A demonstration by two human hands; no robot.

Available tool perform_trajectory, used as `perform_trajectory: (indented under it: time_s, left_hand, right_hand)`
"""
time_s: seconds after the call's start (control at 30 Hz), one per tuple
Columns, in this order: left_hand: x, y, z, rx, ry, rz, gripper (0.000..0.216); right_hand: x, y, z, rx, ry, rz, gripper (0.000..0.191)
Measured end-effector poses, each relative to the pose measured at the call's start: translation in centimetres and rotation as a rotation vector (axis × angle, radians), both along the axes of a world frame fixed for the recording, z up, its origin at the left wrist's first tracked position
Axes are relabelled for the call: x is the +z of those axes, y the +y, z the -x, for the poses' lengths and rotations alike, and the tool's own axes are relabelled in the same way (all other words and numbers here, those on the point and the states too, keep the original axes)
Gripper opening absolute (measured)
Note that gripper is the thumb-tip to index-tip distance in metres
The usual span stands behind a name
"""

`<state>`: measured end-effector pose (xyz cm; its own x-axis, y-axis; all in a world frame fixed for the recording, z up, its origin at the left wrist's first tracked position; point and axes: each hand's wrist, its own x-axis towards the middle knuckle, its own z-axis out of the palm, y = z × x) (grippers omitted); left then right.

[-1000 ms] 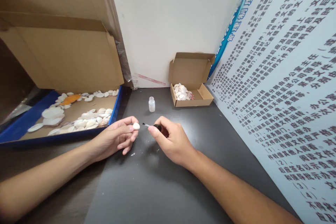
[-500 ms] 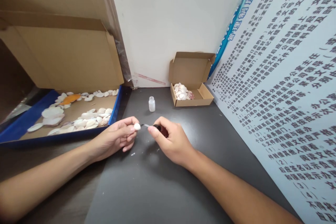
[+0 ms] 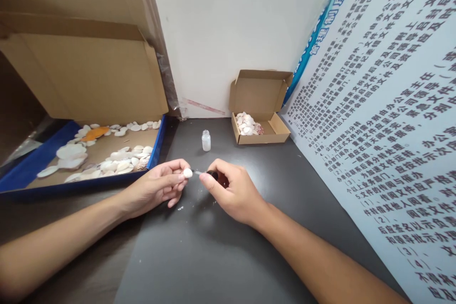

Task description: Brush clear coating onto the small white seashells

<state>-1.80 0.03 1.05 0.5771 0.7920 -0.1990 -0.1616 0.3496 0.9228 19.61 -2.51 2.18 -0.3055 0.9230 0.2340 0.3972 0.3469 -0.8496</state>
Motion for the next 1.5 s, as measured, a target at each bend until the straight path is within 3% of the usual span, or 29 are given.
perform_trajectory:
  time_s: [0.1,0.23,0.37,0.5,0.63,0.77,1.0,1.17,1.33,1.5]
  left_hand:
    - [0.00,-0.05,0.00,-0.006,0.008,0.002,0.025]
    - [-0.24,-0.06,-0.03,0.017,-0.009,-0.002,0.024]
    - [-0.27,-0.09,-0.09,0.043,-0.009,-0.020,0.027]
    - [-0.18,-0.15,-0.11,0.046,0.017,-0.027,0.030]
    - [-0.24,-0.15,-0.13,0.042,0.041,-0.036,0.030]
    - [-0.39,-0.08,-0.13,0.038,0.040,-0.034,0.031]
    - [-0.65,0.08,-0.07,0.030,0.075,-0.055,0.031]
    - [-0.70,0.12,-0.06,0.014,0.051,-0.061,0.032]
    - [-0.75,0.11,-0.12,0.052,0.041,-0.062,0.033]
    - [-0.51,0.01,-0.17,0.051,0.043,-0.069,0.032]
  right_hand:
    - [0.09,0.07,-0.04,-0.060,0.017,-0.006,0.029]
    - [0.06,0.16,-0.08,0.041,0.056,0.047,0.029]
    - [-0.15,0.19,-0.05,-0.052,0.005,-0.001,0.030]
    - [-0.08,0.13,-0.08,0.021,0.033,0.037,0.032]
    - [0.09,0.07,-0.22,-0.080,-0.040,-0.047,0.032]
    - [0.09,0.06,-0.29,0.028,0.044,0.004,0.033]
    - [0.41,0.71,-0.77,-0.161,-0.117,-0.094,0.033]
    - [0.08,0.18,-0.26,-0.068,-0.080,-0.057,0.030]
    - [-0.15,0.15,-0.25,0.099,0.222,0.164,0.037]
    - [-0.03,0.23,-0.16,-0.118,-0.019,-0.042,0.032]
